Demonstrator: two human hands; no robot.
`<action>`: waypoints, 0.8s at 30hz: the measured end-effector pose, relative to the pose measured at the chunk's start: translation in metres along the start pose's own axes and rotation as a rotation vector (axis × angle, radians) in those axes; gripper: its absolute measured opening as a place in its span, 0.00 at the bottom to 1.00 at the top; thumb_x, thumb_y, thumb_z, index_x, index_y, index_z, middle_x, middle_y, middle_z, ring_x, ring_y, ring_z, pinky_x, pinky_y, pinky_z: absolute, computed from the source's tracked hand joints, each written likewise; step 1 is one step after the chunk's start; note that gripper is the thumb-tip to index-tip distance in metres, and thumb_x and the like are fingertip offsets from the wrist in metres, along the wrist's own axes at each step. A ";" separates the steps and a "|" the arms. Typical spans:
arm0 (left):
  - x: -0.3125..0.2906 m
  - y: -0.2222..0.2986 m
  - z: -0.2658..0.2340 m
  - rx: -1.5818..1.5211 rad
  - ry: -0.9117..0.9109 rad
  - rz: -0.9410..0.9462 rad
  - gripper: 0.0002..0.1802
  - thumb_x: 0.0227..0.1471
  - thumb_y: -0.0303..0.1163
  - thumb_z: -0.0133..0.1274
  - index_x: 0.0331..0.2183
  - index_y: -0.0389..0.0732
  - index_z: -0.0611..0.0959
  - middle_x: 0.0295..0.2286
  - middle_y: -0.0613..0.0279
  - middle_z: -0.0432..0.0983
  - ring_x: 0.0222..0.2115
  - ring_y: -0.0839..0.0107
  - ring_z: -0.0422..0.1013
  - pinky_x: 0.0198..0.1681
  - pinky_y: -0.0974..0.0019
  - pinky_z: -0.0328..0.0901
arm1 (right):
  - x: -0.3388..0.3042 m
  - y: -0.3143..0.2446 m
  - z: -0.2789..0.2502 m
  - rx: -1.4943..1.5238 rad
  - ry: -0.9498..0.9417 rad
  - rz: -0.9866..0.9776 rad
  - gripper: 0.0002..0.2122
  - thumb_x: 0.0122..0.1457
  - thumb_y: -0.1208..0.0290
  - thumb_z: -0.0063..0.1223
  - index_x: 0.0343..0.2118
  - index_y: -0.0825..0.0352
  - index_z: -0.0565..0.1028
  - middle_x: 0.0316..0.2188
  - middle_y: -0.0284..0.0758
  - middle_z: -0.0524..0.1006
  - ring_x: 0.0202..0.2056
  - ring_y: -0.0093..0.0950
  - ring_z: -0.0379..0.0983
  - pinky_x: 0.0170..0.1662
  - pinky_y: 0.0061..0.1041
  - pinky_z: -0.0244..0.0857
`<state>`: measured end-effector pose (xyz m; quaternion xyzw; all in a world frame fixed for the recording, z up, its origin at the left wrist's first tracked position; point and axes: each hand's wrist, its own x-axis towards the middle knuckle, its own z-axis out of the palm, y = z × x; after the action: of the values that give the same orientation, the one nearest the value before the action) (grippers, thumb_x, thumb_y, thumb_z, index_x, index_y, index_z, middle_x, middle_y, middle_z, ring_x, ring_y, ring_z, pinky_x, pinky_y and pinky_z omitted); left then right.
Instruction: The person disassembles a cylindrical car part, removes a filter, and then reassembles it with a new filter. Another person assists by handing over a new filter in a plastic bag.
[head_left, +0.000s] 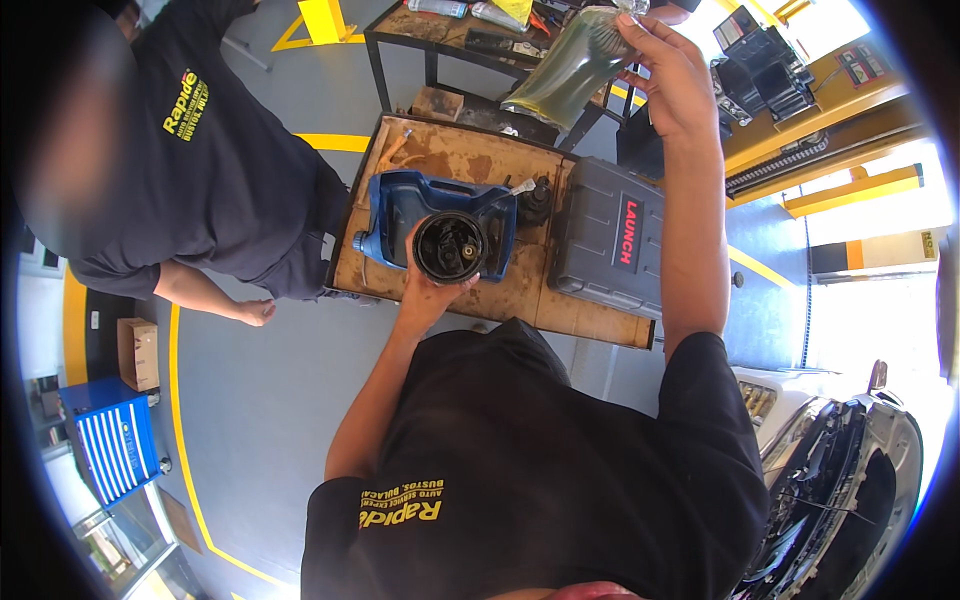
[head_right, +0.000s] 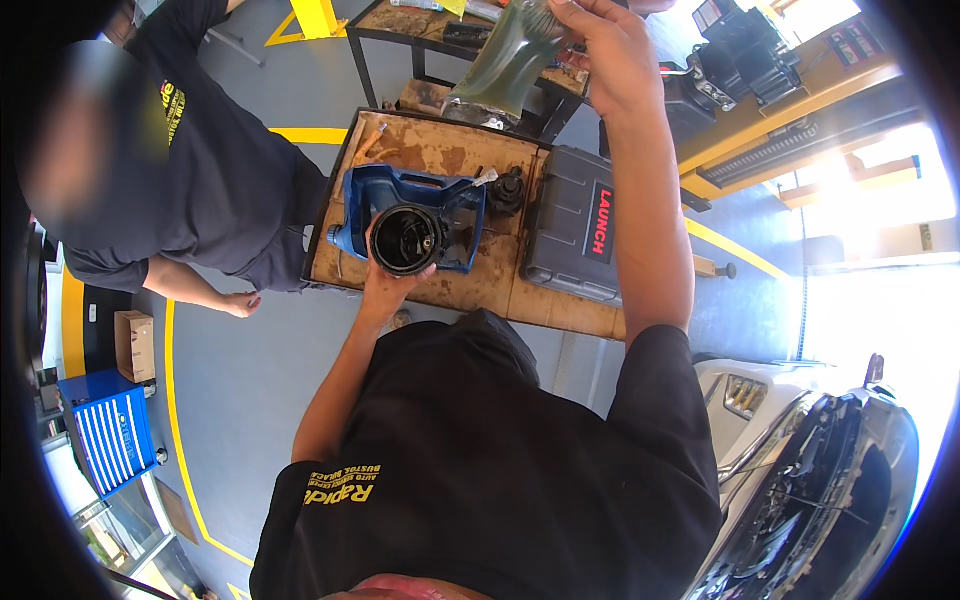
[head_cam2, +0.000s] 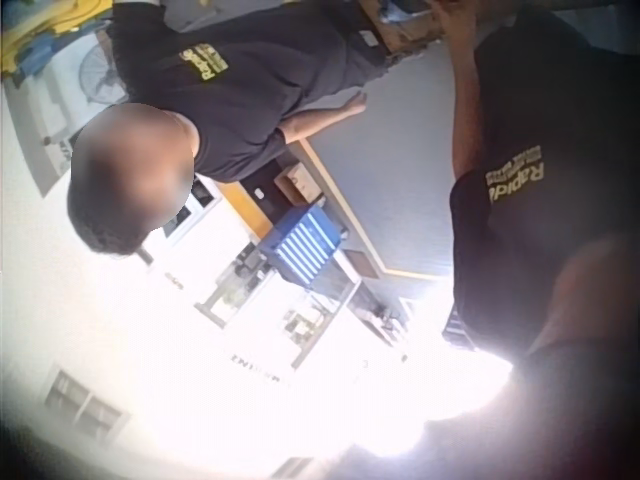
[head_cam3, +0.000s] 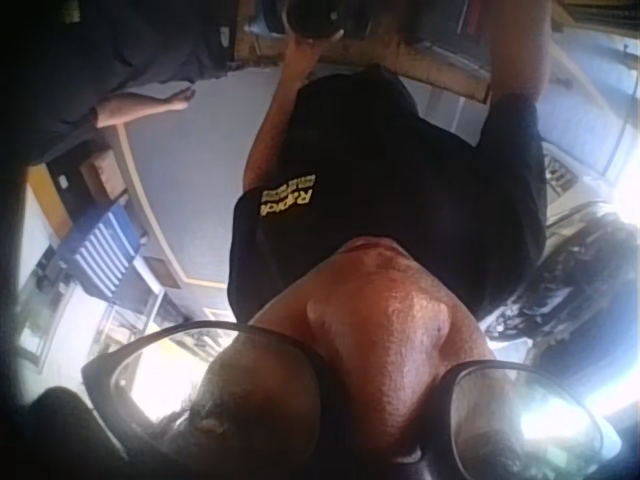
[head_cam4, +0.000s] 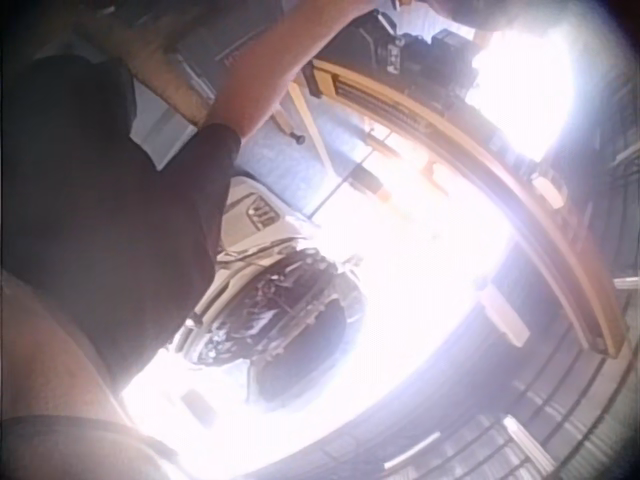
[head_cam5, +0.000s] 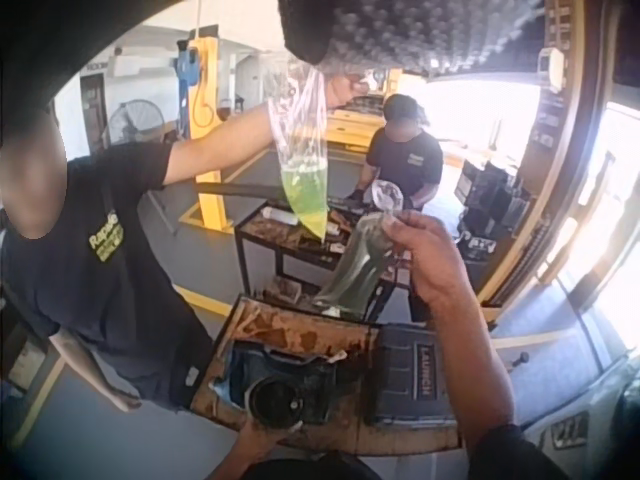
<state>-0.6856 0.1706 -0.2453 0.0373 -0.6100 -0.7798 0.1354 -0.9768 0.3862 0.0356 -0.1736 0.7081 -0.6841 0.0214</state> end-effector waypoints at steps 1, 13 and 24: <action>-0.001 0.000 -0.001 0.001 0.002 0.011 0.61 0.49 0.17 0.76 0.74 0.45 0.57 0.59 0.59 0.73 0.60 0.69 0.73 0.64 0.60 0.72 | -0.003 -0.006 0.003 0.006 -0.005 -0.012 0.14 0.69 0.58 0.70 0.48 0.61 0.85 0.39 0.24 0.85 0.42 0.17 0.76 0.50 0.29 0.69; -0.006 0.005 -0.004 0.035 0.020 0.009 0.62 0.49 0.16 0.76 0.75 0.45 0.56 0.60 0.59 0.73 0.60 0.68 0.73 0.65 0.60 0.72 | -0.029 -0.042 0.023 0.142 -0.075 -0.061 0.10 0.73 0.65 0.62 0.48 0.65 0.86 0.40 0.29 0.88 0.39 0.19 0.84 0.43 0.22 0.77; -0.007 -0.003 -0.013 0.053 0.004 0.025 0.64 0.50 0.16 0.76 0.76 0.46 0.53 0.62 0.59 0.72 0.61 0.68 0.73 0.65 0.60 0.71 | -0.032 -0.050 0.030 0.052 -0.003 -0.019 0.08 0.72 0.64 0.64 0.45 0.62 0.85 0.38 0.26 0.86 0.37 0.16 0.81 0.43 0.20 0.73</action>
<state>-0.6764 0.1604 -0.2520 0.0347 -0.6307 -0.7615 0.1455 -0.9282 0.3657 0.0756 -0.1806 0.6885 -0.7021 0.0203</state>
